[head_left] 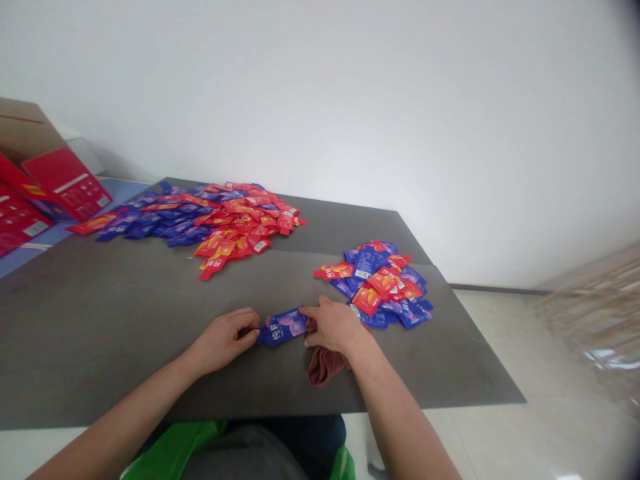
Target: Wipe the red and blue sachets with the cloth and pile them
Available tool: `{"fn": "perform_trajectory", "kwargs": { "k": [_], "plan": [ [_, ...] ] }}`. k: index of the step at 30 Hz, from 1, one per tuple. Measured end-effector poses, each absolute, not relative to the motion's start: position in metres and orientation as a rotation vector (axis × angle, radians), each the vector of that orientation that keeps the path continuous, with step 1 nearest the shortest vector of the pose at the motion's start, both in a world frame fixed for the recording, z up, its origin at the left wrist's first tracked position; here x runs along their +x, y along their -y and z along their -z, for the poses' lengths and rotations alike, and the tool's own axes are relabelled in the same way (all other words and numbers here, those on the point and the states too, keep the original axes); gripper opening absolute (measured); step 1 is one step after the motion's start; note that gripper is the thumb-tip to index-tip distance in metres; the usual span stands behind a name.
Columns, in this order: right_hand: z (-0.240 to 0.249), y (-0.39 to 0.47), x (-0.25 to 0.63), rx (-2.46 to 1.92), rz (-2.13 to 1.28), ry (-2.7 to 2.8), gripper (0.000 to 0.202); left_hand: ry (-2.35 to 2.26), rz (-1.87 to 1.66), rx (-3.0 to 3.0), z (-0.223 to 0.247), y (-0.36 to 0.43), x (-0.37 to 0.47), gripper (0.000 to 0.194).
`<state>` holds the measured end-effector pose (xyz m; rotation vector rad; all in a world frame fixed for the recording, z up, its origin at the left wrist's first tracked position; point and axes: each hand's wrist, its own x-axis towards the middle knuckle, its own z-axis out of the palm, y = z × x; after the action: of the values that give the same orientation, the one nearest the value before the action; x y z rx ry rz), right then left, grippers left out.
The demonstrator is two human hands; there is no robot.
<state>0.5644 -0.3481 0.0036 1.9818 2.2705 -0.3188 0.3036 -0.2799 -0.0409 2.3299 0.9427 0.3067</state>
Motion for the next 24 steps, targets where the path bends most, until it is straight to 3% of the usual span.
{"fn": "perform_trajectory", "kwargs": {
  "k": [2, 7, 16, 24],
  "plan": [
    [-0.003, 0.342, 0.566, 1.950, 0.345, -2.278, 0.065, -0.931, -0.303, 2.317, 0.040, 0.279, 0.303, 0.019],
    [-0.002, 0.344, 0.566, 1.929, 0.202, -2.440, 0.030, -0.840, -0.296, 2.232, 0.032, 0.266, 0.295, 0.024],
    [-0.023, 0.325, 0.574, 1.634, 0.477, -2.520, 0.027, -0.812, -0.429, 1.979, 0.033, 0.254, 0.283, 0.029],
    [-0.019, 0.291, 0.567, 1.644, 0.400, -2.412, 0.024, -0.778, -0.455, 1.965, 0.031, 0.262, 0.282, 0.029]
  ]
}}
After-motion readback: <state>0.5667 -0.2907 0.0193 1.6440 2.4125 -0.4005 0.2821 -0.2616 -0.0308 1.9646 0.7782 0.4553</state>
